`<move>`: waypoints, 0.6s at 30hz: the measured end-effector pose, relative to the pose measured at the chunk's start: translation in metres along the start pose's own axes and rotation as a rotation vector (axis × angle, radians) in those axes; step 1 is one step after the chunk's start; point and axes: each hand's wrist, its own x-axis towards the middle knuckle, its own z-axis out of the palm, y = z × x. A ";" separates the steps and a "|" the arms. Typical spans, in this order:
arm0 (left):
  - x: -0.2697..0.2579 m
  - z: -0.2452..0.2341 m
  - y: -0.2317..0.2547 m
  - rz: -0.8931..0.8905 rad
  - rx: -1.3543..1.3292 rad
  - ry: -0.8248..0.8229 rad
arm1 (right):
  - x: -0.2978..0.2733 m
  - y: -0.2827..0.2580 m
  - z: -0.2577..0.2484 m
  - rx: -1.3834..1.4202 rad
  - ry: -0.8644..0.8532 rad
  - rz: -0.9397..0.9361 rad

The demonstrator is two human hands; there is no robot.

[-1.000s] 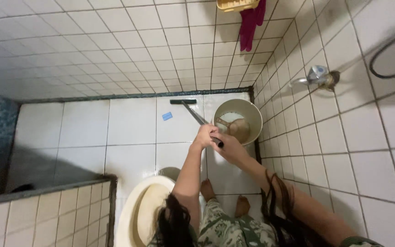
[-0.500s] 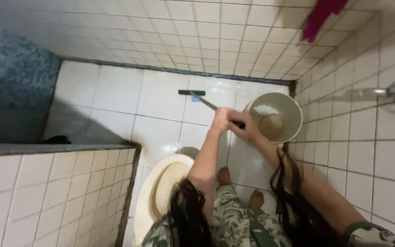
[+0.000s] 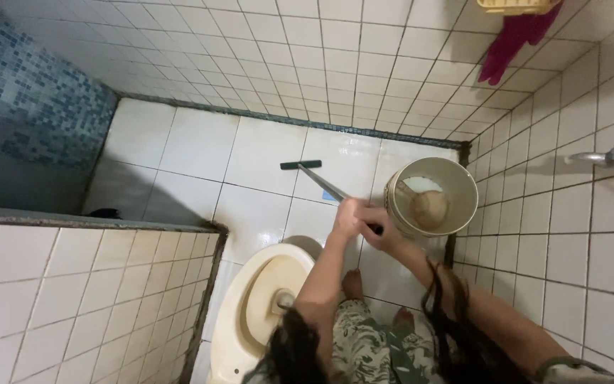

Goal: The person cleans the bathroom floor by scraping water across the floor tiles using a squeegee.

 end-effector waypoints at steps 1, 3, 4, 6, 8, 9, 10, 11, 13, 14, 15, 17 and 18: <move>0.006 -0.004 -0.008 0.025 0.008 0.003 | 0.007 0.002 -0.002 -0.015 -0.014 -0.031; 0.015 -0.004 -0.018 0.058 -0.024 0.038 | 0.022 0.002 -0.009 -0.045 -0.034 -0.094; 0.020 -0.007 -0.023 0.077 -0.039 0.052 | 0.028 0.002 -0.005 -0.034 -0.033 -0.043; 0.035 -0.017 -0.037 -0.040 -0.109 -0.068 | 0.035 0.009 -0.003 -0.027 -0.038 0.059; 0.042 -0.026 -0.055 -0.065 -0.071 -0.112 | 0.049 0.029 0.021 -0.019 0.138 -0.014; 0.051 -0.029 -0.066 -0.023 0.000 -0.093 | 0.059 0.038 0.029 -0.014 0.224 -0.052; 0.058 -0.033 -0.077 0.019 0.071 -0.073 | 0.068 0.046 0.033 0.003 0.167 -0.057; 0.051 -0.033 -0.086 -0.004 0.059 -0.093 | 0.068 0.050 0.038 0.021 0.109 -0.043; 0.037 -0.038 -0.102 -0.053 0.029 -0.125 | 0.066 0.047 0.052 0.036 0.037 -0.037; 0.030 -0.043 -0.106 -0.079 0.012 -0.138 | 0.065 0.040 0.061 0.034 0.022 -0.046; 0.027 -0.054 -0.110 -0.105 0.006 -0.136 | 0.071 0.032 0.069 0.039 -0.001 -0.069; 0.010 -0.075 -0.105 -0.173 0.010 -0.084 | 0.071 0.011 0.079 0.055 -0.036 -0.021; -0.004 -0.083 -0.097 -0.214 0.021 -0.035 | 0.070 0.001 0.089 0.066 -0.052 0.003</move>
